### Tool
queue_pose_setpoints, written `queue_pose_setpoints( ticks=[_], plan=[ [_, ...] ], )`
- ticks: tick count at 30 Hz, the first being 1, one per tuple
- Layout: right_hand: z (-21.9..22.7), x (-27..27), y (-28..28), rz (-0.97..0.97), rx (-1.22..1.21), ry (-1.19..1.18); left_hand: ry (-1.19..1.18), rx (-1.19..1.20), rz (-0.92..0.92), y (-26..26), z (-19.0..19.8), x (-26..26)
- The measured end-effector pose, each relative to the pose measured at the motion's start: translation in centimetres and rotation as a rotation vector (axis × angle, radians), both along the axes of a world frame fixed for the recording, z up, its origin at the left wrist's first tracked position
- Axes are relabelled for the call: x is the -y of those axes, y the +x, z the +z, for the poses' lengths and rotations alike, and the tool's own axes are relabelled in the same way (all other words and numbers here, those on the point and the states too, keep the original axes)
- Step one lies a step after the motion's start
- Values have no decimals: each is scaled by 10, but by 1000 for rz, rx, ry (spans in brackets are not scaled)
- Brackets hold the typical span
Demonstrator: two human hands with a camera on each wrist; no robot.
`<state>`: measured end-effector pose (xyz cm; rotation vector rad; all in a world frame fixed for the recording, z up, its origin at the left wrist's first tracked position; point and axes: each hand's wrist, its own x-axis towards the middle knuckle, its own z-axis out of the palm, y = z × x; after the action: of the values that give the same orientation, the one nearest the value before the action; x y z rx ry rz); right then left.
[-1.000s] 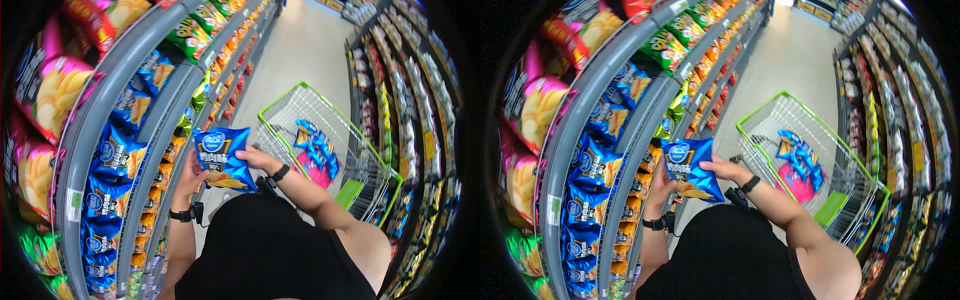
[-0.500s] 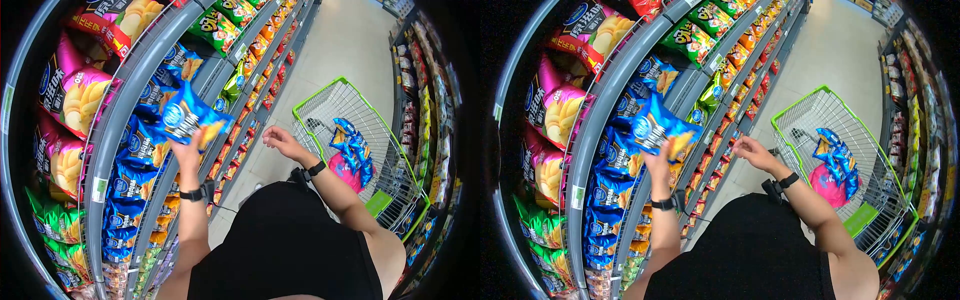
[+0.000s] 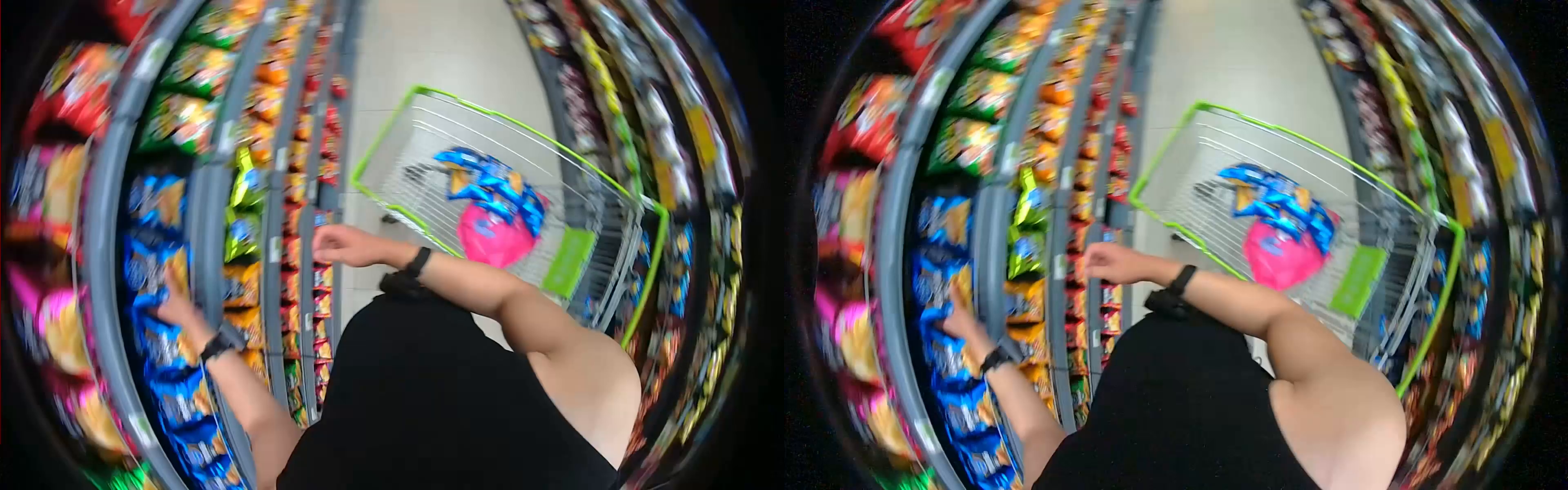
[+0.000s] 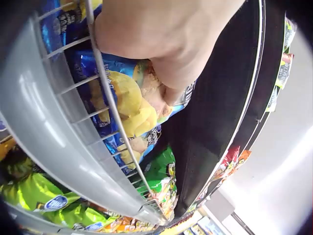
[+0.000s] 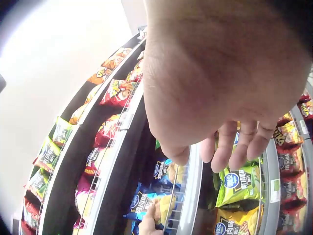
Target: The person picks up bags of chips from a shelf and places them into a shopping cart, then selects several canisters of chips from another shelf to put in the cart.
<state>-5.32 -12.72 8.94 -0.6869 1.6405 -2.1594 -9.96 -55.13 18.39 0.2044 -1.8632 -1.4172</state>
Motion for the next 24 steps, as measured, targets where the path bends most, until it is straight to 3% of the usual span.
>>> queue_pose_setpoints(
  ticks=[2, 4, 6, 10, 17, 18, 21, 24],
  plan=[
    [18, -15, 0, -13, 115, 100, 32, 52, -33, -1, -5, 15],
    [4, -21, -1, -61, 142, 82, -126, 195, 158, 5, 15, -22],
    [-13, -20, -3, -96, 222, 42, -173, 196, 220, 2, 9, -8],
    [-26, -28, 0, -126, 295, 39, 42, 392, 160, 2, 12, -2],
    [-30, -44, -1, -146, 315, 78, 12, 432, 161, 5, 16, -9],
    [-31, -48, -2, -149, 307, 96, -23, 508, 339, 4, 19, -14],
    [-37, -62, -5, -183, 304, 72, -150, 521, 568, 5, 21, -35],
    [-29, -96, -5, -233, 425, 17, -183, 387, 637, 6, 17, -37]
  ],
)
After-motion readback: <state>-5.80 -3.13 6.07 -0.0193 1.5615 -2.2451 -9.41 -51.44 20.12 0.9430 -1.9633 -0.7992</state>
